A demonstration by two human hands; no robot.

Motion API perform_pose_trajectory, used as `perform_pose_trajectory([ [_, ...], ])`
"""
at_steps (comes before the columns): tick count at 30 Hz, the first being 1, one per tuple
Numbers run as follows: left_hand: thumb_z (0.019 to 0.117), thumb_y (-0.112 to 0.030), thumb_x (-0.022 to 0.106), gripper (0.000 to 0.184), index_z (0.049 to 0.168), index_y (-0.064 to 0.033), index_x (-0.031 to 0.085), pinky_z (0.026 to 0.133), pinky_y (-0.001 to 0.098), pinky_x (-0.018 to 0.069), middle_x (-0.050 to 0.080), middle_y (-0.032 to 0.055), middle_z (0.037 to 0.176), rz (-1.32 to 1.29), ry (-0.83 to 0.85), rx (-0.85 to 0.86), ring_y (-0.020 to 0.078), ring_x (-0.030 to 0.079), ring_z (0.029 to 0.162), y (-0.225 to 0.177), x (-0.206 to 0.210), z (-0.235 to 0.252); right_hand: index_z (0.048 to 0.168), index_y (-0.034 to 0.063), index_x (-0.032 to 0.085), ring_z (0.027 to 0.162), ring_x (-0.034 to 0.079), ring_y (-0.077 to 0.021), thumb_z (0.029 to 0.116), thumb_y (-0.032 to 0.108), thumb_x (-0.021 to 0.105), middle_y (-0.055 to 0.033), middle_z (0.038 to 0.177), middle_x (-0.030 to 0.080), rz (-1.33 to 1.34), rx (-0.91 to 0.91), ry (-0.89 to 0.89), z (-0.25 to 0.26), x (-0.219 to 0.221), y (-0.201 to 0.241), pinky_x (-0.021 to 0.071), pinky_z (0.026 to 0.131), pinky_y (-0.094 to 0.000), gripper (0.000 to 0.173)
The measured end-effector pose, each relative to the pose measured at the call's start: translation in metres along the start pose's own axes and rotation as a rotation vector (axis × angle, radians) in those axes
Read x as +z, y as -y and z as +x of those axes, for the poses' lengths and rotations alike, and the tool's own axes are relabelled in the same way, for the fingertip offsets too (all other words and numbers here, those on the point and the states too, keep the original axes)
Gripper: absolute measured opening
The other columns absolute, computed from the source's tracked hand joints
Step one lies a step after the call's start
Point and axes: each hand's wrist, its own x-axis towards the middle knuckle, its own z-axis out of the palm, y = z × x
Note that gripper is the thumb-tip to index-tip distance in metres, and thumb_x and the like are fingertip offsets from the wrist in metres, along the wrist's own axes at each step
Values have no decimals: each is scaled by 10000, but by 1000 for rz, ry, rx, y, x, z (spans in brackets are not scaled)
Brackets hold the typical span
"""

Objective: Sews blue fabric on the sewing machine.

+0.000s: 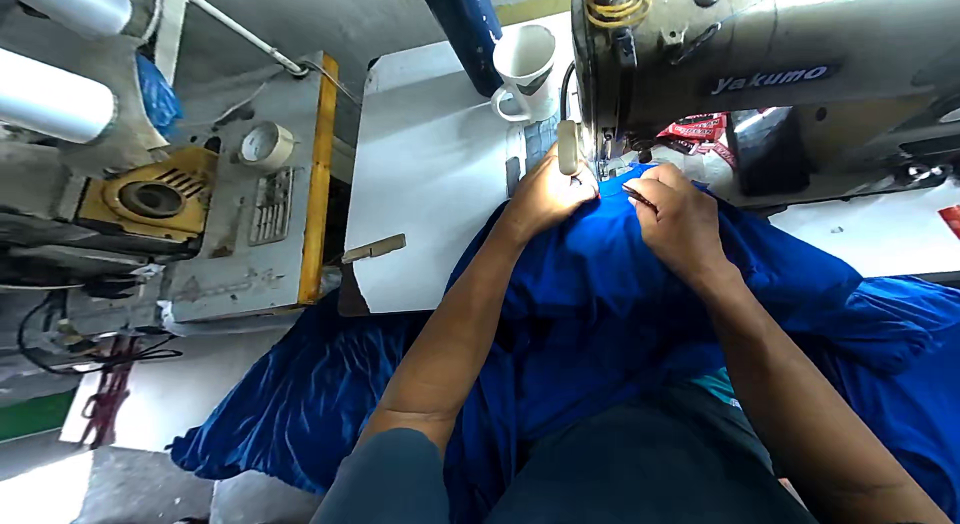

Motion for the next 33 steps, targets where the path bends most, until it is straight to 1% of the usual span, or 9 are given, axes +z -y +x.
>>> perform_pose_trajectory([
  [4,876,-332,724,213,756,-163,673,886,360,511,620,21,1120,19,-22,-40,127,597,1056,-4,3,-1,1127,114,758,893,690,-251,984,95,617,-101,1125,669,0,7,-17,1,2,-2,578,675,-443,202],
  [8,852,-316,750,206,736,-162,678,866,353,500,625,17,1085,9,-61,-46,124,593,1028,-4,6,-2,1134,110,757,915,692,-246,971,59,621,-101,1163,664,33,-9,-37,-1,2,-1,589,687,-435,218],
  [11,839,-352,753,237,728,-169,652,856,371,517,619,17,1127,18,-100,-70,131,597,1040,-1,10,-3,1141,113,756,911,696,-235,958,36,629,-97,1208,661,64,-60,-57,-1,2,-1,595,672,-417,236],
  [18,818,-363,773,216,758,-190,660,769,360,504,578,5,1091,51,-178,-127,131,570,927,-10,15,-8,1170,130,747,874,706,-239,929,15,623,-66,1263,665,-2,-186,41,1,3,1,585,620,-443,295],
  [21,813,-379,773,219,798,-178,688,833,381,528,609,20,1194,82,-190,-160,145,602,1019,-12,16,-9,1205,140,742,860,705,-252,929,19,598,-58,1310,657,-52,-226,84,2,6,0,573,605,-452,334],
  [24,801,-358,781,201,852,-180,703,816,401,527,614,35,1172,77,-177,-179,166,608,995,-14,14,-7,1241,139,726,853,709,-274,921,23,570,-64,1331,652,-85,-267,135,6,7,-1,566,598,-475,375],
  [27,785,-342,828,308,980,-131,717,841,460,533,619,91,1144,56,-139,-197,230,618,1006,-13,10,-4,1245,135,720,815,702,-289,923,33,559,-76,1333,642,-124,-287,184,10,7,0,551,573,-493,375],
  [29,771,-331,837,337,1000,-121,706,835,470,530,610,97,1136,39,-112,-203,236,612,1002,-11,8,-1,1252,127,714,806,698,-300,941,50,561,-89,1332,634,-155,-288,222,11,6,3,553,574,-498,355],
  [33,882,-226,750,250,1062,-64,688,825,360,525,666,88,1078,-76,-109,-81,165,628,915,-5,-1,-6,1272,127,705,765,684,-307,975,90,564,-112,1323,620,-201,-300,244,10,4,7,544,555,-485,330],
])
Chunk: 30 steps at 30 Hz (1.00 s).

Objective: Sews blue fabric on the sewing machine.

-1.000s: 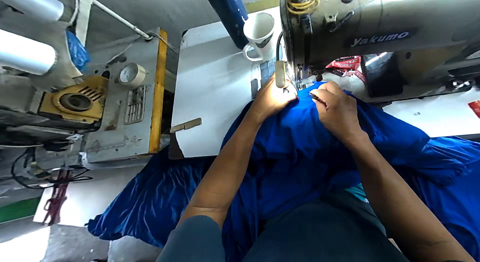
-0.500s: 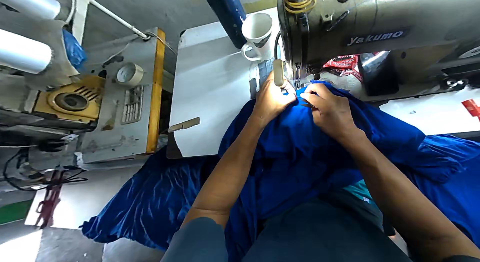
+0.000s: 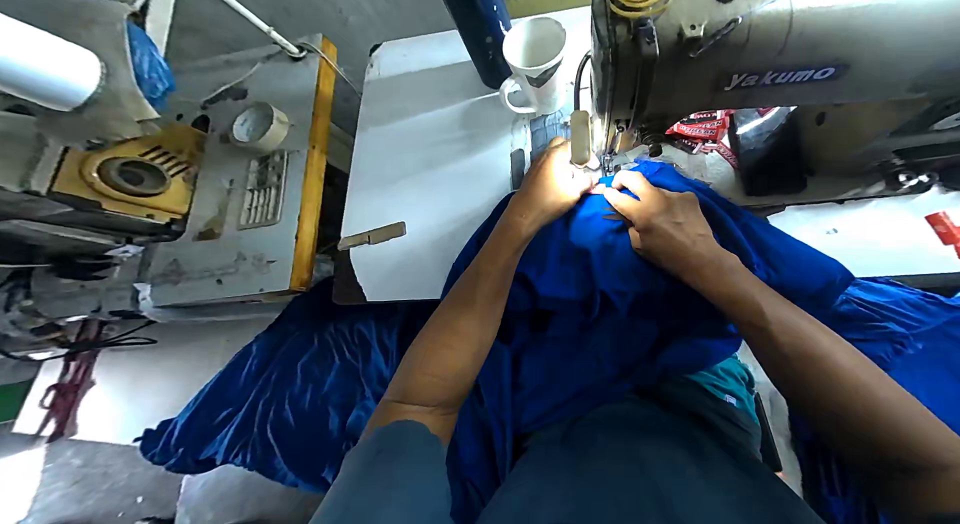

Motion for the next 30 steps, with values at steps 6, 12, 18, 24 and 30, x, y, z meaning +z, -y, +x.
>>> perform_pose_trajectory([
  [6,928,-119,696,103,1018,-79,724,753,216,544,673,37,1055,8,-86,201,64,636,862,13,-20,-38,1265,122,691,779,681,-310,1031,154,542,-114,1313,616,-21,-7,-9,-1,1,2,537,549,-477,279],
  [12,971,-54,633,170,1025,-80,792,959,304,542,687,78,1102,9,-121,428,151,642,1079,28,-14,-46,1288,133,690,796,673,-313,1034,161,535,-118,1350,606,-48,-3,-35,-4,4,4,524,547,-469,299],
  [18,993,-111,598,286,1200,-217,765,775,268,544,606,92,1279,213,-144,444,131,613,932,18,-9,-49,1324,135,684,824,676,-321,1014,134,537,-130,1366,603,-60,14,-43,-6,5,5,528,562,-468,342],
  [24,1008,-136,569,335,1275,-241,742,895,357,541,656,105,1279,344,-109,520,224,640,1073,17,-8,-47,1333,149,687,858,679,-318,1029,157,531,-130,1384,605,-85,28,-45,-7,5,6,526,575,-457,341],
  [30,1015,-130,575,291,1218,-204,770,909,359,528,705,69,1157,345,-115,511,222,646,1061,16,-5,-43,1339,162,686,846,676,-309,1039,176,528,-125,1362,613,-81,32,-81,-7,7,6,522,570,-450,339],
])
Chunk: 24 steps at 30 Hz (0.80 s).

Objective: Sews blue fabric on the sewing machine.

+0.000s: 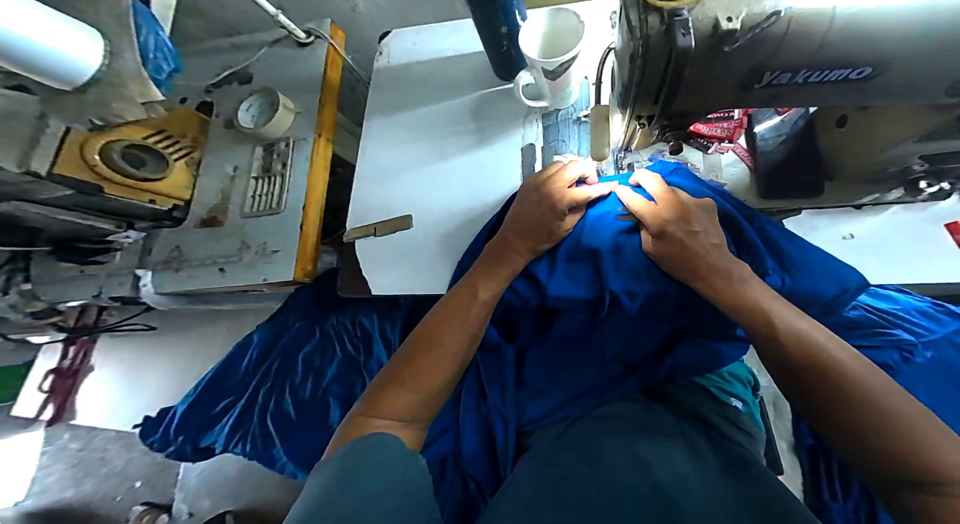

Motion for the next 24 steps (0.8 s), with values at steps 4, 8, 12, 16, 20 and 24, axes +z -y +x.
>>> perform_pose_trajectory([
  [4,1012,-182,637,199,1144,-142,781,935,310,543,707,60,1146,-148,-49,-86,156,661,1078,1,2,5,1353,171,680,854,675,-314,1035,177,534,-124,1378,607,13,11,17,0,-2,0,522,575,-457,349],
  [8,1007,-180,647,172,1097,-151,791,935,313,541,697,45,1128,-147,-37,-82,146,650,1087,4,3,3,1342,175,683,869,674,-306,1033,175,536,-113,1388,602,18,27,19,0,-1,-1,517,573,-450,343],
  [12,1019,-184,627,208,1146,-192,792,905,340,548,702,53,1115,-78,-24,-50,178,657,1064,4,5,3,1335,182,689,881,682,-303,1001,132,548,-103,1398,601,28,36,12,-1,-1,-1,525,574,-456,366],
  [16,1023,-203,618,238,1189,-249,783,854,336,551,698,53,1110,-19,-18,-58,178,660,1015,2,5,5,1329,187,691,889,685,-306,992,127,558,-104,1389,601,41,44,14,-1,-1,-2,530,574,-463,367],
  [20,1040,-204,591,248,1200,-251,775,795,362,549,696,75,1089,58,-5,-24,216,665,970,-1,5,7,1344,185,688,899,684,-304,984,112,556,-109,1386,600,47,49,2,-2,-1,-3,534,584,-459,390],
  [24,1046,-163,550,279,1213,-226,764,795,367,549,699,84,1104,150,23,23,239,667,980,-4,5,7,1367,193,677,884,682,-298,972,109,559,-112,1382,602,47,60,-2,-2,-1,-3,528,576,-451,421],
])
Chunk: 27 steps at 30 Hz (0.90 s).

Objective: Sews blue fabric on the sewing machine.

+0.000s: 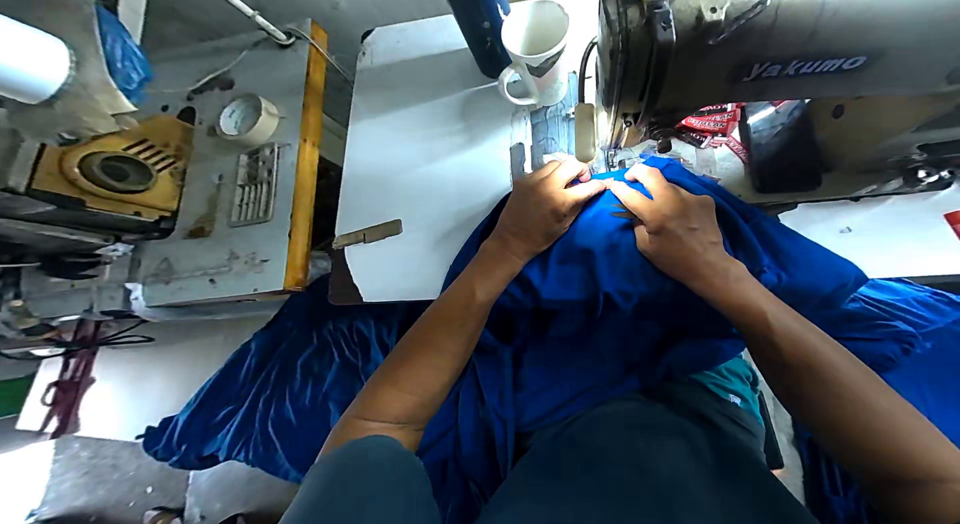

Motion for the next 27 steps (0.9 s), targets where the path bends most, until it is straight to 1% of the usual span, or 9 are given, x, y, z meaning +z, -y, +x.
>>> perform_pose_trajectory([
  [4,1050,-146,540,283,1216,-208,760,780,362,547,692,86,1091,31,8,16,246,664,975,0,2,0,1368,196,677,900,683,-299,978,126,558,-114,1388,599,-1,9,3,0,0,0,533,582,-452,414],
  [11,1049,-182,530,319,1270,-279,739,806,382,548,685,87,1185,-32,41,-34,243,664,1004,1,2,1,1333,187,700,910,689,-299,988,132,562,-109,1411,592,0,26,3,0,0,1,544,601,-459,376],
  [14,1023,-205,580,349,1355,-195,688,867,323,565,668,79,1229,-246,29,-141,161,664,1037,7,-2,0,1336,170,694,898,689,-308,997,148,567,-120,1409,588,-16,14,13,0,0,1,549,598,-467,363],
  [16,951,-135,645,317,1253,-42,663,771,261,530,651,109,1211,-377,-31,-186,124,619,906,14,-6,-2,1340,164,692,893,689,-316,992,146,571,-127,1417,585,-28,13,22,1,0,2,546,593,-474,369],
  [17,922,-110,658,323,1231,-17,638,771,241,525,652,98,1203,-406,-37,-202,107,613,896,15,-9,-3,1345,165,688,898,689,-320,993,149,572,-127,1419,582,-34,15,25,0,0,2,544,592,-475,371],
  [19,913,-89,670,234,1135,-13,668,772,231,543,666,83,1121,-417,-58,-183,96,629,888,19,-11,-7,1355,167,681,916,690,-328,1002,157,570,-128,1422,580,-32,13,28,0,1,2,551,603,-484,370],
  [21,953,-93,665,119,1010,-40,753,878,266,563,694,96,1117,-404,-77,-112,130,664,1006,20,-11,-11,1372,171,670,927,687,-332,1010,162,555,-132,1416,579,-28,9,25,0,2,2,549,609,-488,380],
  [23,975,-92,642,157,1029,-65,788,952,289,546,695,100,1137,-387,-64,-66,158,654,1089,22,-10,-12,1369,172,674,921,688,-327,1022,174,550,-130,1413,584,-34,10,12,-1,2,2,549,609,-484,368],
  [27,986,-79,599,225,1111,-86,786,980,316,523,690,103,1137,-323,-27,-28,191,637,1103,22,-7,-13,1364,183,677,916,688,-319,1023,179,545,-118,1419,582,-38,15,16,-1,1,2,546,601,-476,365],
])
